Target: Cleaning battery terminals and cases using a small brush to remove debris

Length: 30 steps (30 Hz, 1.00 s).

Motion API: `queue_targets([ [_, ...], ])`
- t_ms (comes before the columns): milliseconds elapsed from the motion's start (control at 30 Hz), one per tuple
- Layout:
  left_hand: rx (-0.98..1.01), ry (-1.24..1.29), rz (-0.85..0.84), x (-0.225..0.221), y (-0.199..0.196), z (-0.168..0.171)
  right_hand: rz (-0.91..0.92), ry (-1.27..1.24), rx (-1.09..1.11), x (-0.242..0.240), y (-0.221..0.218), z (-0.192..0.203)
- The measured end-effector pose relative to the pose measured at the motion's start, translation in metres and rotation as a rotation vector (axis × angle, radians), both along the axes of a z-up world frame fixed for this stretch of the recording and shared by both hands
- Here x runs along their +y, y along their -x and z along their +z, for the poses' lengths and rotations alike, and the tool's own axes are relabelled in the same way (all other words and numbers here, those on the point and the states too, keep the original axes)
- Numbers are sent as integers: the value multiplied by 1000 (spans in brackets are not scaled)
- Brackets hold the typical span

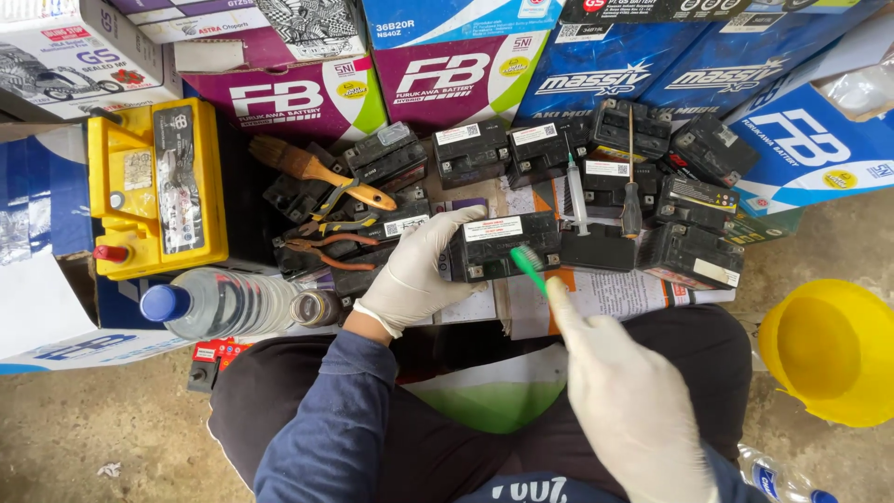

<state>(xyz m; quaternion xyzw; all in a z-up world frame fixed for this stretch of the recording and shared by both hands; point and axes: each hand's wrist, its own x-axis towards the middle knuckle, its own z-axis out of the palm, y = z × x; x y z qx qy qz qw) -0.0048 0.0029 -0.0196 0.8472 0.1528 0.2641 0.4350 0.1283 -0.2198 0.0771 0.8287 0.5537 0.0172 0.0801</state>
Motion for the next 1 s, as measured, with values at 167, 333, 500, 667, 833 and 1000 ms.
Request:
queue_targets([
  [167,44,27,24,-1,3,1,-8,-238,332,-2,-6,3],
  [333,78,22,63,-1,1,-2,163,-157,48,2,3,-37],
  [500,0,122,9,0,4,-6,84,-101,-148,14,7,10],
  [667,-3,176,2,-4,5,-10,23,-319,287,17,-14,3],
  [833,42,232,7,-9,1,-25,99,-419,477,45,-24,-8],
  [1000,-49,272,49,-9,-3,-30,190,14,486,96,-55,-2],
])
